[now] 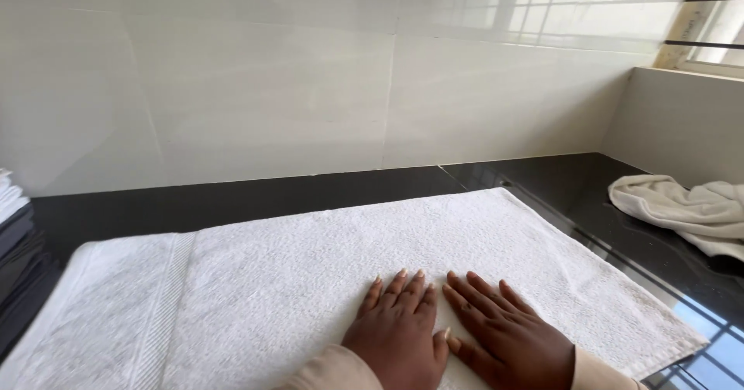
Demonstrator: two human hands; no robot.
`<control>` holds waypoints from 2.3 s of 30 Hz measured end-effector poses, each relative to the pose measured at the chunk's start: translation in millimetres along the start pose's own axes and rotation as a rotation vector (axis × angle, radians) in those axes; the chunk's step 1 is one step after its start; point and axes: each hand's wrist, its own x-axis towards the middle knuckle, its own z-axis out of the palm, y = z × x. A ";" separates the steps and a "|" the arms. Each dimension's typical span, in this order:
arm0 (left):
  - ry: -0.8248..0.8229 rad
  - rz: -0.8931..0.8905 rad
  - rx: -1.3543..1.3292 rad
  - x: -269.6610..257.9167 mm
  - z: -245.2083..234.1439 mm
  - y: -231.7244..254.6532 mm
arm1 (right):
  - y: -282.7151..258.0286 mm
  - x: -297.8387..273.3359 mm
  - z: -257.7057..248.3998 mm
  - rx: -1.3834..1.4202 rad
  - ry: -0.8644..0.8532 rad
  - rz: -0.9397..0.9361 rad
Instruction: The person unfolds a white towel on a black countertop, smooths it out, and folds it in half. The person then smooths the folded towel and places it on a stack of other folded towels.
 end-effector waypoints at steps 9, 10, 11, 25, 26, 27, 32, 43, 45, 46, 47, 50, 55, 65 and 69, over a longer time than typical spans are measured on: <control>-0.163 -0.040 0.120 -2.8 -12.5 4.4 | 49.1 -24.8 32.4 -0.721 0.655 -0.235; -0.174 -0.031 0.128 -3.0 -13.4 4.6 | 50.1 -27.7 29.4 -0.706 0.637 -0.226; -0.185 -0.023 0.136 -3.6 -14.4 4.8 | 50.9 -30.9 26.3 -0.690 0.618 -0.216; -0.199 -0.057 0.227 -7.5 -12.2 6.2 | 73.4 -31.1 42.0 -0.857 0.798 -0.171; -0.201 -0.066 0.257 -7.8 -9.6 5.7 | 74.7 -30.4 46.4 -0.848 0.818 -0.180; -0.199 -0.065 0.263 -8.1 -11.1 7.3 | 70.7 -31.1 44.2 -0.849 0.824 -0.177; -0.299 -0.128 0.286 -10.5 -28.4 25.4 | 34.7 -49.7 -12.6 -0.050 -0.054 0.091; -0.008 0.298 0.081 73.9 48.8 66.1 | 94.7 -41.1 14.5 -0.120 0.050 -0.003; 0.038 0.344 0.044 69.7 59.8 70.4 | 99.1 -46.4 18.4 -0.222 -0.002 0.031; 0.021 0.337 0.031 66.7 57.3 72.4 | 102.7 -46.9 17.6 -0.194 -0.013 0.044; 0.004 0.329 0.018 63.6 54.5 74.6 | 106.3 -47.6 16.4 -0.166 -0.024 0.058; -0.050 0.312 0.039 63.1 52.6 74.3 | 138.9 -47.4 31.3 -0.504 0.485 -0.354; -0.075 0.342 0.044 70.8 58.0 67.5 | 156.2 -52.8 14.7 -0.075 -0.063 0.320; -0.081 0.391 0.037 75.9 57.3 66.6 | 201.2 -51.7 33.4 0.052 -0.052 0.525; -0.032 0.404 0.062 100.4 87.6 55.2 | 221.0 -49.2 39.4 0.011 -0.087 0.555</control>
